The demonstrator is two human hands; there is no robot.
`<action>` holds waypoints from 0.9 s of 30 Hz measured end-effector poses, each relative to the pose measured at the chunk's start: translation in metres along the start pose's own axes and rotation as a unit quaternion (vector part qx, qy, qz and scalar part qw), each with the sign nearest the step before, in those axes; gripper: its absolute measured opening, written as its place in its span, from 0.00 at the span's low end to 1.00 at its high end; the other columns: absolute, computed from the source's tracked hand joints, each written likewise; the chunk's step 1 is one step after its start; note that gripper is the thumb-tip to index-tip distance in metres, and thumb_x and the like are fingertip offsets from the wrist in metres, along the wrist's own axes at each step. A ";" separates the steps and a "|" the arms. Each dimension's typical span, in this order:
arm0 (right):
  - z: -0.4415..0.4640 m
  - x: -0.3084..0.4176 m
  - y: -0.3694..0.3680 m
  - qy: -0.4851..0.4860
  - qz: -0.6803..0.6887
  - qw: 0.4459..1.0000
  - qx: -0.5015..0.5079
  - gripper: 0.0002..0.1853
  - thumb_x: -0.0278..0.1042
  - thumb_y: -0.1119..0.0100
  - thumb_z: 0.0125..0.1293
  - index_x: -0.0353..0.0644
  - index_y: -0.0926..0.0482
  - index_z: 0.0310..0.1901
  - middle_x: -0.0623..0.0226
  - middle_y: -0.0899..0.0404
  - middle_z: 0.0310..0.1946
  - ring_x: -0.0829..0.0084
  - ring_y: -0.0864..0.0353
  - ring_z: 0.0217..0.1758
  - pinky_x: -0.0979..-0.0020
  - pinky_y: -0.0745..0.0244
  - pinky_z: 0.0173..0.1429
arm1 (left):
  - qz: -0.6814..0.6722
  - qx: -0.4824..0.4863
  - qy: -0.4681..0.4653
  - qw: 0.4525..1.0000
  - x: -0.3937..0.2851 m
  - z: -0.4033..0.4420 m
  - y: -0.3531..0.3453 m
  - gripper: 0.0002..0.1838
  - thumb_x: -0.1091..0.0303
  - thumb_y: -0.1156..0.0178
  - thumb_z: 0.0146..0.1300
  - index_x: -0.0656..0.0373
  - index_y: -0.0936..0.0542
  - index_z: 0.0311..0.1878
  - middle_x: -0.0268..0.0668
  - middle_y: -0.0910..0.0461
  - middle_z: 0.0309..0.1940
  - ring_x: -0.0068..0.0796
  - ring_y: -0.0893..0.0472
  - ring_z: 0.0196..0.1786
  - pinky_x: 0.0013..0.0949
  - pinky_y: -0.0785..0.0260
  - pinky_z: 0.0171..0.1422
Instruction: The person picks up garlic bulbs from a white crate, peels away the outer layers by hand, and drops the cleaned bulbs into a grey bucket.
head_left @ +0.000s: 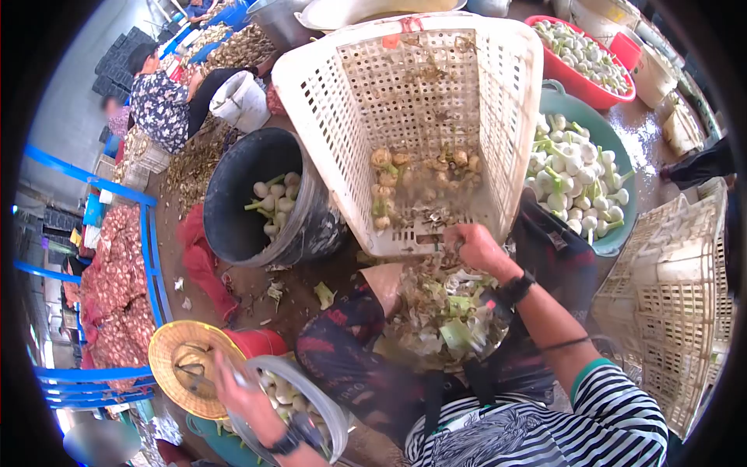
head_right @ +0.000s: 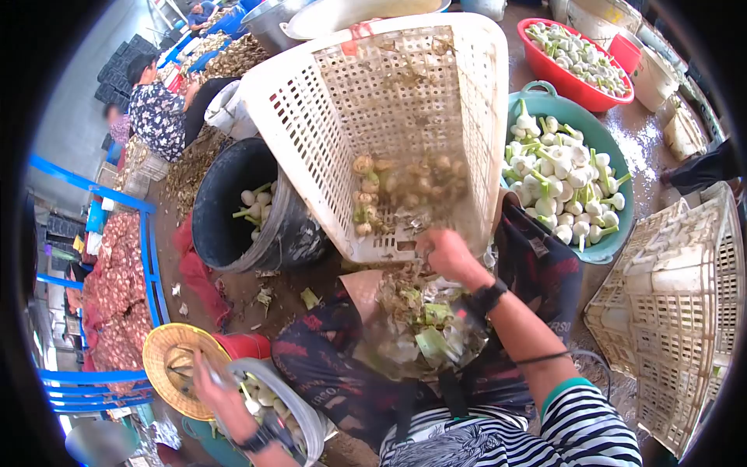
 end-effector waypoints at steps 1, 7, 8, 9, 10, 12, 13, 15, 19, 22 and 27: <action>0.020 -0.010 0.007 -0.039 -0.050 0.998 -0.003 0.12 0.25 0.48 0.51 0.41 0.21 0.38 0.53 0.20 0.30 0.56 0.20 0.37 0.62 0.27 0.41 | 0.028 0.013 -0.048 0.998 -0.008 -0.020 0.006 0.16 0.78 0.43 0.54 0.70 0.24 0.47 0.55 0.25 0.51 0.53 0.25 0.52 0.45 0.31 0.55; 0.139 -0.060 -0.006 -0.002 -0.129 0.988 -0.084 0.13 0.23 0.47 0.50 0.38 0.23 0.40 0.51 0.21 0.38 0.47 0.24 0.42 0.59 0.27 0.42 | -0.414 0.441 0.398 0.689 -0.059 -0.131 -0.100 0.39 0.46 0.45 0.63 0.58 0.45 0.70 0.55 0.41 0.64 0.43 0.18 0.43 0.32 0.22 0.38; 0.156 -0.058 -0.017 0.050 -0.188 0.979 -0.063 0.19 0.25 0.45 0.50 0.39 0.25 0.47 0.51 0.23 0.47 0.48 0.27 0.51 0.55 0.31 0.50 | -0.435 0.433 0.456 0.645 -0.114 -0.121 -0.109 0.13 0.69 0.44 0.61 0.68 0.22 0.45 0.52 0.25 0.52 0.51 0.27 0.57 0.42 0.31 0.57; 0.166 -0.055 -0.022 0.075 -0.217 0.971 -0.067 0.20 0.25 0.44 0.50 0.40 0.26 0.48 0.51 0.24 0.48 0.50 0.28 0.54 0.53 0.33 0.52 | -0.359 0.524 0.212 0.743 -0.150 -0.110 -0.132 0.14 0.66 0.40 0.59 0.62 0.20 0.46 0.46 0.25 0.55 0.41 0.27 0.60 0.37 0.31 0.58; 0.172 -0.054 -0.026 0.097 -0.248 0.961 -0.071 0.21 0.26 0.44 0.50 0.41 0.27 0.49 0.51 0.25 0.49 0.52 0.30 0.56 0.52 0.35 0.54 | -0.349 0.507 -0.001 0.788 -0.177 -0.119 -0.151 0.14 0.66 0.38 0.58 0.58 0.18 0.47 0.44 0.26 0.57 0.35 0.27 0.60 0.33 0.31 0.58; 0.176 -0.061 -0.031 0.116 -0.297 0.944 -0.082 0.23 0.28 0.43 0.50 0.42 0.29 0.51 0.53 0.26 0.50 0.56 0.32 0.59 0.49 0.38 0.56 | -0.363 0.525 0.049 0.768 -0.186 -0.154 -0.184 0.16 0.62 0.34 0.55 0.60 0.18 0.45 0.46 0.27 0.57 0.37 0.27 0.60 0.32 0.33 0.59; 0.176 -0.068 -0.033 0.118 -0.317 0.937 -0.087 0.23 0.28 0.42 0.51 0.43 0.30 0.52 0.54 0.26 0.49 0.57 0.32 0.59 0.49 0.39 0.57 | -0.367 0.533 0.059 0.760 -0.195 -0.156 -0.190 0.15 0.64 0.35 0.56 0.61 0.18 0.44 0.46 0.26 0.57 0.36 0.25 0.57 0.31 0.33 0.58; 0.174 -0.082 -0.031 0.081 -0.351 0.928 -0.092 0.24 0.29 0.42 0.50 0.45 0.30 0.53 0.57 0.25 0.48 0.59 0.31 0.58 0.49 0.39 0.55 | -0.406 0.570 0.107 0.706 -0.205 -0.161 -0.199 0.15 0.66 0.37 0.59 0.63 0.20 0.46 0.44 0.24 0.54 0.32 0.22 0.54 0.29 0.32 0.56; 0.165 -0.117 -0.014 -0.102 -0.346 0.930 -0.066 0.22 0.31 0.42 0.50 0.49 0.28 0.50 0.60 0.24 0.46 0.59 0.29 0.54 0.53 0.36 0.51 | -0.469 0.536 0.204 0.672 -0.205 -0.157 -0.209 0.14 0.68 0.42 0.63 0.63 0.22 0.50 0.38 0.21 0.49 0.24 0.22 0.51 0.26 0.31 0.54; 0.143 -0.123 -0.013 -0.148 -0.357 0.922 -0.006 0.20 0.30 0.43 0.50 0.50 0.25 0.49 0.60 0.24 0.45 0.57 0.29 0.54 0.54 0.36 0.52 | -0.537 0.514 0.322 0.587 -0.207 -0.170 -0.212 0.14 0.68 0.45 0.66 0.64 0.23 0.51 0.35 0.20 0.46 0.23 0.22 0.49 0.24 0.31 0.51; 0.115 -0.093 -0.001 -0.090 -0.395 0.911 -0.074 0.12 0.34 0.46 0.54 0.48 0.19 0.40 0.59 0.22 0.39 0.57 0.26 0.50 0.56 0.33 0.51 | -0.577 0.457 0.351 0.579 -0.207 -0.164 -0.200 0.13 0.69 0.48 0.67 0.65 0.23 0.50 0.38 0.19 0.44 0.27 0.20 0.46 0.27 0.29 0.49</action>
Point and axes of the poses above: each hand's wrist, its own z-axis towards the middle knuckle, its own y-axis out of the back of the hand, x = y × z, the point moved 10 cm from there along z, towards the middle knuckle
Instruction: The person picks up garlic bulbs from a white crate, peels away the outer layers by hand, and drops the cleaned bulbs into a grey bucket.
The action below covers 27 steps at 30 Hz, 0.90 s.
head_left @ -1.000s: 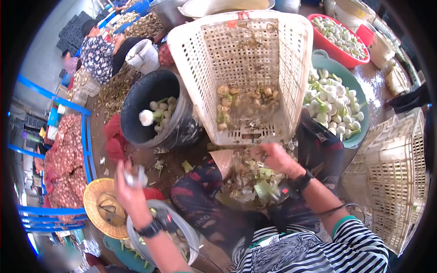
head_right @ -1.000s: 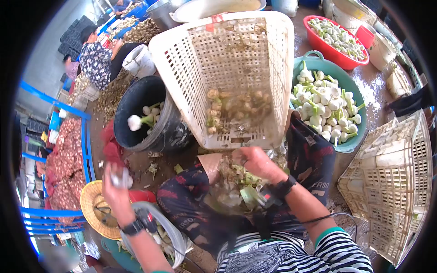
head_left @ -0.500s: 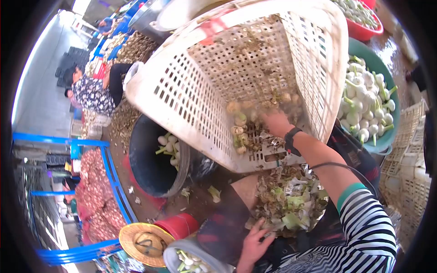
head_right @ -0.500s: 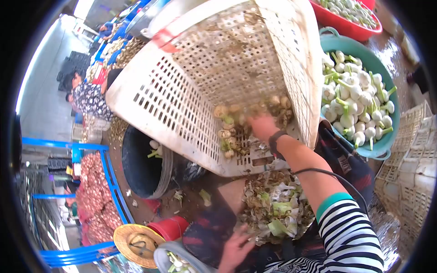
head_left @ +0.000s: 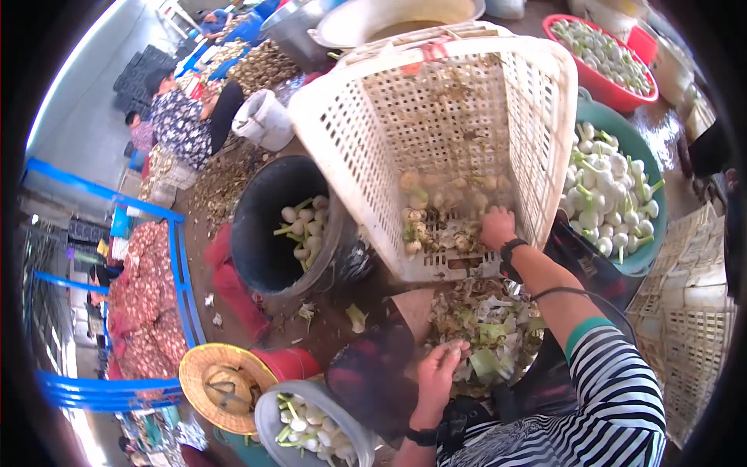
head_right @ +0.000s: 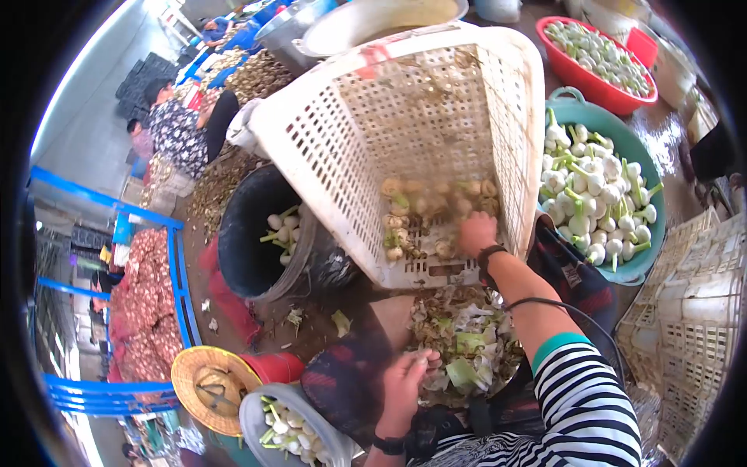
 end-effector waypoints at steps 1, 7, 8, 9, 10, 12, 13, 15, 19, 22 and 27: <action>-0.005 -0.008 0.001 -0.034 0.049 0.998 -0.025 0.12 0.34 0.47 0.54 0.47 0.19 0.40 0.59 0.22 0.38 0.55 0.25 0.49 0.57 0.33 0.52 | -0.022 -0.009 -0.004 1.000 0.000 -0.002 0.003 0.12 0.71 0.49 0.66 0.66 0.24 0.49 0.40 0.20 0.43 0.29 0.20 0.45 0.29 0.28 0.50; -0.073 0.016 0.080 -0.040 0.543 0.833 0.097 0.16 0.36 0.40 0.56 0.36 0.21 0.44 0.61 0.19 0.39 0.70 0.22 0.43 0.70 0.27 0.46 | -0.031 -0.058 -0.141 0.988 -0.043 -0.005 -0.012 0.19 0.75 0.42 0.59 0.67 0.28 0.54 0.39 0.22 0.43 0.28 0.21 0.41 0.29 0.28 0.47; -0.098 0.039 0.098 0.039 0.615 0.777 0.127 0.17 0.35 0.39 0.57 0.34 0.22 0.45 0.63 0.19 0.39 0.74 0.23 0.43 0.71 0.27 0.46 | -0.055 -0.064 -0.184 0.979 -0.053 -0.005 -0.021 0.20 0.76 0.40 0.57 0.67 0.28 0.54 0.39 0.23 0.43 0.28 0.22 0.41 0.29 0.28 0.47; -0.128 0.057 0.110 0.041 0.634 0.749 0.188 0.16 0.35 0.41 0.59 0.33 0.23 0.46 0.65 0.20 0.39 0.75 0.24 0.44 0.72 0.29 0.49 | -0.076 -0.074 -0.227 0.968 -0.062 -0.006 -0.025 0.22 0.77 0.38 0.55 0.67 0.29 0.54 0.38 0.23 0.44 0.28 0.22 0.41 0.29 0.28 0.47; -0.157 0.072 0.114 0.042 0.652 0.715 0.248 0.16 0.34 0.42 0.61 0.32 0.24 0.46 0.67 0.20 0.39 0.76 0.26 0.45 0.72 0.30 0.51 | -0.006 -0.080 -0.284 0.955 -0.072 -0.008 -0.027 0.23 0.78 0.37 0.54 0.67 0.29 0.54 0.38 0.23 0.44 0.28 0.22 0.42 0.29 0.28 0.47; -0.192 0.090 0.139 0.178 0.664 0.699 0.197 0.15 0.35 0.45 0.65 0.32 0.25 0.48 0.67 0.22 0.40 0.79 0.28 0.46 0.73 0.32 0.53 | 0.139 -0.090 -0.391 0.905 -0.081 -0.012 -0.027 0.25 0.80 0.34 0.50 0.67 0.29 0.54 0.38 0.24 0.46 0.29 0.22 0.43 0.31 0.28 0.48; -0.203 0.087 0.148 0.170 0.651 0.725 0.150 0.18 0.40 0.43 0.65 0.32 0.26 0.48 0.68 0.23 0.41 0.81 0.29 0.46 0.75 0.32 0.52 | 0.131 -0.069 -0.354 0.923 -0.068 -0.008 -0.024 0.28 0.78 0.31 0.46 0.65 0.29 0.53 0.40 0.24 0.46 0.32 0.22 0.45 0.32 0.29 0.49; -0.218 0.088 0.146 0.087 0.711 0.685 0.134 0.19 0.42 0.43 0.66 0.31 0.27 0.47 0.68 0.23 0.41 0.81 0.30 0.45 0.75 0.31 0.50 | 0.211 -0.116 -0.382 0.892 -0.076 -0.028 -0.022 0.29 0.77 0.30 0.44 0.65 0.28 0.52 0.43 0.24 0.46 0.36 0.21 0.45 0.32 0.29 0.49; -0.232 0.095 0.146 0.074 0.643 0.757 0.091 0.19 0.40 0.43 0.65 0.29 0.28 0.45 0.66 0.22 0.37 0.82 0.30 0.38 0.74 0.30 0.44 | 0.263 -0.160 -0.422 0.852 -0.090 -0.055 -0.024 0.31 0.75 0.29 0.43 0.64 0.28 0.54 0.47 0.23 0.45 0.44 0.21 0.46 0.37 0.28 0.49; -0.242 0.102 0.170 0.110 0.631 0.760 0.106 0.17 0.37 0.44 0.66 0.29 0.28 0.47 0.63 0.22 0.35 0.80 0.30 0.38 0.73 0.30 0.45 | 0.225 -0.151 -0.436 0.858 -0.097 -0.065 -0.022 0.30 0.77 0.29 0.43 0.64 0.27 0.53 0.44 0.22 0.44 0.38 0.20 0.43 0.34 0.27 0.48; -0.249 0.102 0.180 0.203 0.572 0.788 0.099 0.14 0.31 0.48 0.66 0.31 0.28 0.49 0.59 0.21 0.35 0.77 0.30 0.38 0.71 0.30 0.46 | 0.008 -0.038 -0.311 0.950 -0.060 -0.039 -0.015 0.28 0.80 0.30 0.44 0.64 0.26 0.53 0.39 0.23 0.49 0.26 0.22 0.47 0.30 0.29 0.51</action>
Point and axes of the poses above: each hand's wrist, its own z-axis towards the middle knuckle, its own y-axis out of the back of the hand, x = y × z, the point moved 10 cm from there along z, towards the middle knuckle
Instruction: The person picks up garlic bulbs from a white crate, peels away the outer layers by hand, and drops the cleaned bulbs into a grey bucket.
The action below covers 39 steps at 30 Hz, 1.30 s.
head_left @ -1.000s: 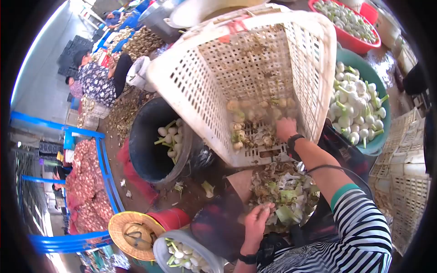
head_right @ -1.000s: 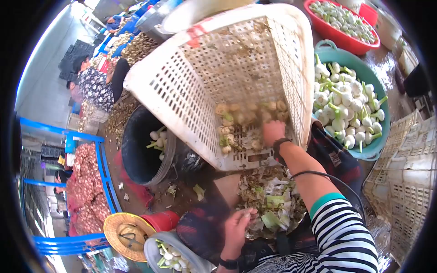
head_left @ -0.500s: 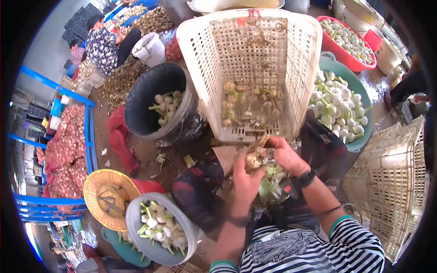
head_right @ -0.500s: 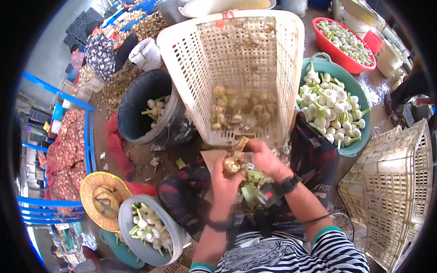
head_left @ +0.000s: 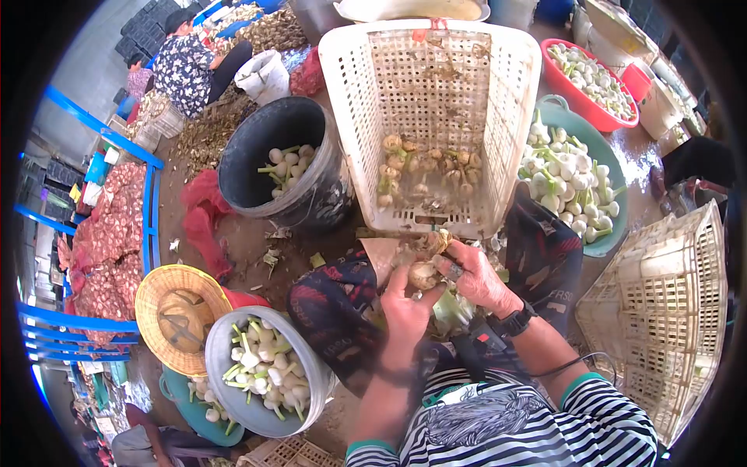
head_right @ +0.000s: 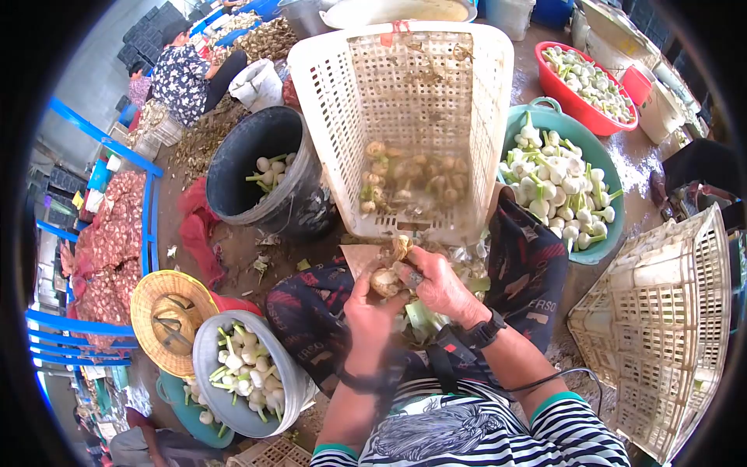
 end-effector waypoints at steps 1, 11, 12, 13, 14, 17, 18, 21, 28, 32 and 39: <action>-0.001 0.003 0.000 0.019 -0.002 1.000 0.001 0.14 0.30 0.49 0.66 0.32 0.28 0.49 0.59 0.21 0.35 0.77 0.30 0.37 0.71 0.30 0.46 | -0.004 0.000 0.006 1.000 0.004 -0.001 0.002 0.29 0.81 0.31 0.45 0.64 0.26 0.54 0.38 0.23 0.50 0.26 0.23 0.48 0.30 0.29 0.52; -0.004 0.006 -0.012 0.027 -0.109 0.993 0.047 0.11 0.25 0.48 0.64 0.32 0.27 0.46 0.51 0.22 0.31 0.67 0.26 0.29 0.70 0.28 0.39 | -0.418 0.032 0.193 0.887 0.035 -0.023 -0.004 0.30 0.78 0.36 0.52 0.65 0.33 0.60 0.40 0.26 0.52 0.34 0.25 0.54 0.35 0.30 0.59; -0.005 0.009 -0.013 0.021 -0.116 0.992 0.047 0.11 0.24 0.50 0.65 0.32 0.26 0.48 0.57 0.21 0.31 0.73 0.26 0.28 0.71 0.28 0.38 | -0.458 0.045 0.201 0.865 0.034 -0.022 -0.006 0.29 0.76 0.37 0.54 0.66 0.33 0.60 0.40 0.26 0.52 0.34 0.25 0.55 0.35 0.31 0.59; -0.005 0.006 -0.011 0.010 -0.061 0.998 0.015 0.12 0.24 0.51 0.65 0.32 0.26 0.49 0.59 0.21 0.32 0.74 0.26 0.29 0.71 0.27 0.38 | -0.510 0.058 0.223 0.829 0.034 -0.022 -0.009 0.28 0.75 0.38 0.56 0.65 0.33 0.60 0.40 0.26 0.52 0.34 0.25 0.55 0.35 0.31 0.59; -0.007 0.000 -0.013 -0.003 -0.005 1.000 -0.017 0.12 0.24 0.52 0.66 0.32 0.26 0.50 0.62 0.21 0.32 0.76 0.26 0.30 0.72 0.27 0.38 | -0.559 0.071 0.246 0.789 0.031 -0.024 -0.012 0.27 0.74 0.39 0.57 0.65 0.33 0.60 0.40 0.26 0.52 0.35 0.25 0.54 0.36 0.31 0.59; -0.006 -0.024 -0.012 -0.064 0.108 0.990 -0.067 0.15 0.26 0.51 0.67 0.31 0.27 0.53 0.66 0.21 0.37 0.79 0.23 0.37 0.74 0.26 0.44 | -0.565 0.087 0.239 0.785 0.029 -0.025 -0.014 0.26 0.74 0.41 0.58 0.64 0.33 0.61 0.40 0.25 0.52 0.34 0.25 0.54 0.34 0.30 0.57; -0.003 -0.027 -0.010 -0.060 0.122 0.988 -0.080 0.15 0.27 0.50 0.67 0.30 0.28 0.53 0.66 0.21 0.38 0.79 0.23 0.39 0.75 0.27 0.46 | -0.493 0.035 0.219 0.841 0.029 -0.023 -0.005 0.26 0.75 0.40 0.58 0.64 0.33 0.61 0.40 0.25 0.52 0.34 0.25 0.54 0.34 0.30 0.57; -0.004 -0.023 -0.018 -0.126 0.222 0.966 -0.029 0.18 0.33 0.45 0.66 0.31 0.27 0.53 0.67 0.21 0.41 0.80 0.25 0.44 0.75 0.29 0.49 | -0.205 -0.050 0.043 0.977 0.002 -0.016 0.025 0.30 0.78 0.35 0.53 0.62 0.32 0.61 0.39 0.26 0.51 0.31 0.26 0.53 0.32 0.31 0.56; -0.014 -0.020 -0.036 -0.117 0.207 0.962 0.136 0.09 0.26 0.42 0.59 0.33 0.22 0.41 0.71 0.21 0.34 0.79 0.26 0.36 0.73 0.29 0.43 | -0.151 -0.018 0.053 0.987 -0.012 -0.024 0.021 0.23 0.74 0.36 0.54 0.64 0.27 0.55 0.35 0.24 0.42 0.28 0.23 0.46 0.29 0.31 0.52; -0.012 -0.006 -0.031 -0.016 -0.006 0.994 0.106 0.08 0.23 0.38 0.54 0.31 0.25 0.35 0.61 0.22 0.28 0.75 0.26 0.30 0.70 0.29 0.39 | -0.409 -0.044 0.300 0.861 0.038 -0.037 0.004 0.20 0.52 0.52 0.63 0.59 0.25 0.47 0.36 0.23 0.31 0.24 0.25 0.27 0.25 0.36 0.24; -0.019 -0.021 -0.022 0.007 -0.066 0.996 0.064 0.08 0.25 0.37 0.55 0.32 0.25 0.33 0.59 0.25 0.26 0.67 0.24 0.32 0.67 0.30 0.38 | -0.472 0.010 0.282 0.835 0.058 -0.031 -0.008 0.24 0.46 0.57 0.65 0.57 0.26 0.49 0.39 0.24 0.30 0.27 0.27 0.24 0.28 0.37 0.20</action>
Point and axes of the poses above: each hand's wrist, its own z-axis towards the middle knuckle, its own y-axis out of the back of the hand, x = y × z, the point moved 10 cm from there along z, towards the middle knuckle
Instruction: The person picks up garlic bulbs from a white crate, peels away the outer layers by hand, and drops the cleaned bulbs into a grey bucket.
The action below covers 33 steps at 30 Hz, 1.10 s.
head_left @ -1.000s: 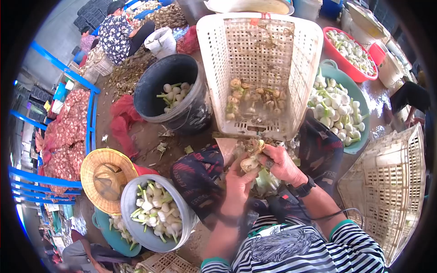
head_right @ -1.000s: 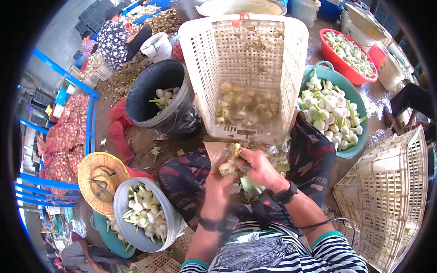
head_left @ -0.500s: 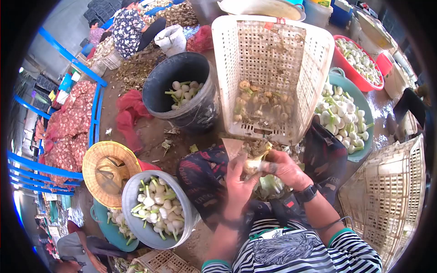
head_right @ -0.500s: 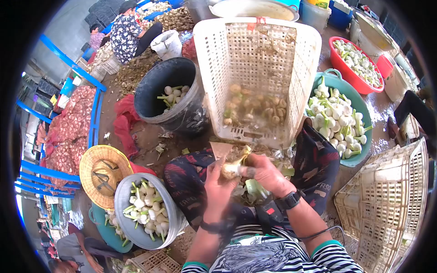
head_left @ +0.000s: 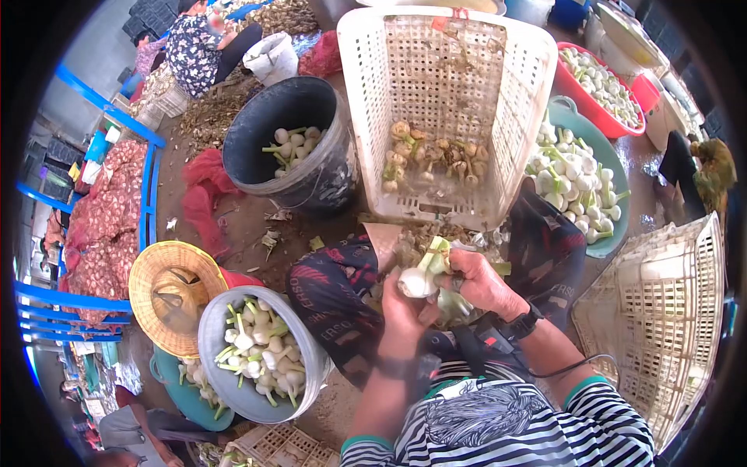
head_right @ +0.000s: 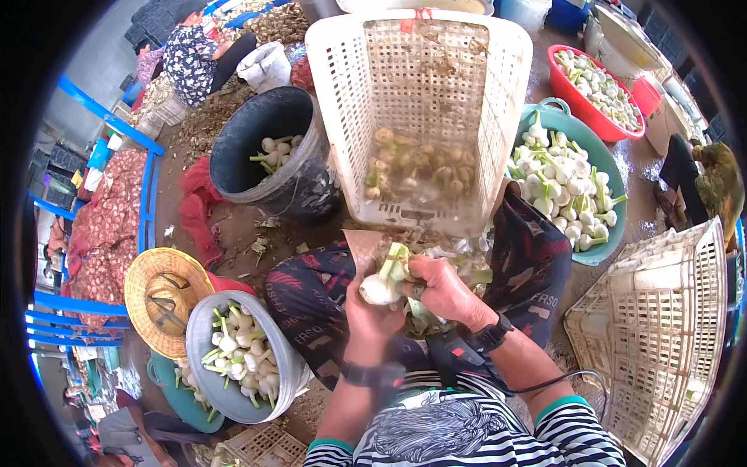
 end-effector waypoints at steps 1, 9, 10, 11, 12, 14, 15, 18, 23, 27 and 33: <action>-0.002 -0.009 -0.001 -0.051 0.100 0.994 -0.015 0.08 0.25 0.38 0.56 0.32 0.24 0.35 0.61 0.23 0.27 0.70 0.25 0.34 0.69 0.29 0.39 | 0.044 -0.010 -0.025 0.999 -0.005 0.003 0.005 0.24 0.48 0.57 0.66 0.57 0.27 0.51 0.38 0.23 0.34 0.27 0.25 0.29 0.28 0.34 0.24; -0.010 -0.030 0.001 -0.099 0.127 0.974 -0.159 0.07 0.22 0.43 0.58 0.32 0.21 0.38 0.70 0.20 0.27 0.84 0.29 0.32 0.76 0.31 0.38 | 0.428 -0.095 -0.216 0.873 -0.040 -0.033 -0.026 0.24 0.66 0.45 0.65 0.66 0.34 0.62 0.38 0.24 0.46 0.27 0.23 0.45 0.29 0.29 0.49; -0.010 -0.029 0.000 -0.085 0.122 0.977 -0.154 0.06 0.22 0.43 0.58 0.32 0.21 0.37 0.69 0.20 0.27 0.84 0.29 0.31 0.77 0.31 0.37 | 0.465 -0.086 -0.251 0.845 -0.040 -0.037 -0.030 0.24 0.71 0.42 0.63 0.66 0.33 0.61 0.38 0.23 0.46 0.27 0.22 0.45 0.30 0.29 0.50; -0.012 -0.029 -0.003 -0.132 0.205 0.964 -0.104 0.06 0.22 0.42 0.57 0.32 0.21 0.36 0.67 0.21 0.27 0.82 0.27 0.30 0.76 0.30 0.35 | 0.332 -0.154 -0.182 0.913 -0.041 -0.030 0.002 0.26 0.79 0.37 0.56 0.65 0.30 0.58 0.39 0.22 0.45 0.27 0.21 0.44 0.27 0.28 0.48; -0.012 -0.028 -0.002 -0.153 0.250 0.952 -0.089 0.06 0.22 0.42 0.57 0.32 0.21 0.36 0.67 0.21 0.27 0.80 0.26 0.30 0.75 0.29 0.35 | 0.261 -0.121 -0.151 0.946 -0.040 -0.031 0.001 0.22 0.78 0.37 0.56 0.65 0.27 0.56 0.40 0.21 0.45 0.26 0.21 0.43 0.28 0.27 0.49; -0.021 -0.032 -0.005 -0.200 0.337 0.918 -0.063 0.06 0.23 0.43 0.58 0.33 0.21 0.36 0.67 0.21 0.27 0.78 0.23 0.29 0.74 0.27 0.34 | 0.294 -0.045 -0.177 0.938 -0.042 -0.027 -0.006 0.21 0.76 0.38 0.58 0.64 0.27 0.55 0.41 0.21 0.47 0.29 0.21 0.46 0.31 0.25 0.49; -0.023 -0.034 -0.002 -0.170 0.314 0.932 -0.067 0.08 0.25 0.41 0.57 0.36 0.22 0.39 0.71 0.20 0.33 0.79 0.23 0.35 0.74 0.26 0.41 | 0.207 -0.008 -0.129 0.970 -0.032 -0.020 0.000 0.20 0.75 0.38 0.58 0.63 0.27 0.55 0.41 0.22 0.48 0.30 0.21 0.47 0.33 0.25 0.48; -0.029 -0.040 -0.011 -0.146 0.387 0.906 -0.089 0.10 0.29 0.43 0.60 0.35 0.24 0.42 0.67 0.21 0.34 0.75 0.22 0.34 0.71 0.25 0.35 | 0.007 0.088 -0.043 0.995 -0.010 -0.007 0.012 0.19 0.72 0.40 0.61 0.62 0.27 0.55 0.41 0.23 0.50 0.35 0.22 0.50 0.37 0.24 0.46; -0.042 -0.115 -0.005 -0.200 0.543 0.796 -0.178 0.10 0.34 0.48 0.63 0.36 0.24 0.39 0.58 0.20 0.33 0.63 0.20 0.35 0.60 0.27 0.38 | -0.122 0.213 -0.071 0.967 -0.025 -0.025 -0.031 0.22 0.68 0.39 0.60 0.60 0.29 0.57 0.45 0.23 0.49 0.41 0.21 0.49 0.40 0.22 0.42; -0.027 -0.104 -0.030 -0.153 -0.287 0.942 0.084 0.13 0.35 0.43 0.53 0.37 0.23 0.38 0.46 0.22 0.29 0.49 0.21 0.35 0.58 0.26 0.41 | -0.020 0.214 -0.049 0.975 -0.038 -0.028 -0.040 0.25 0.61 0.39 0.59 0.60 0.31 0.58 0.45 0.23 0.47 0.41 0.21 0.48 0.45 0.22 0.43; -0.015 0.013 0.008 -0.004 -0.205 0.979 0.016 0.09 0.30 0.43 0.56 0.40 0.22 0.39 0.53 0.21 0.28 0.49 0.21 0.33 0.58 0.26 0.38 | -0.024 0.091 -0.064 0.993 -0.033 -0.016 -0.010 0.26 0.62 0.43 0.60 0.57 0.33 0.61 0.44 0.26 0.51 0.45 0.23 0.52 0.51 0.22 0.45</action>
Point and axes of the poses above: each hand's wrist, its own z-axis towards the middle knuckle, its own y-axis out of the back of the hand, x = y × z, the point moved 10 cm from there along z, towards the middle knuckle
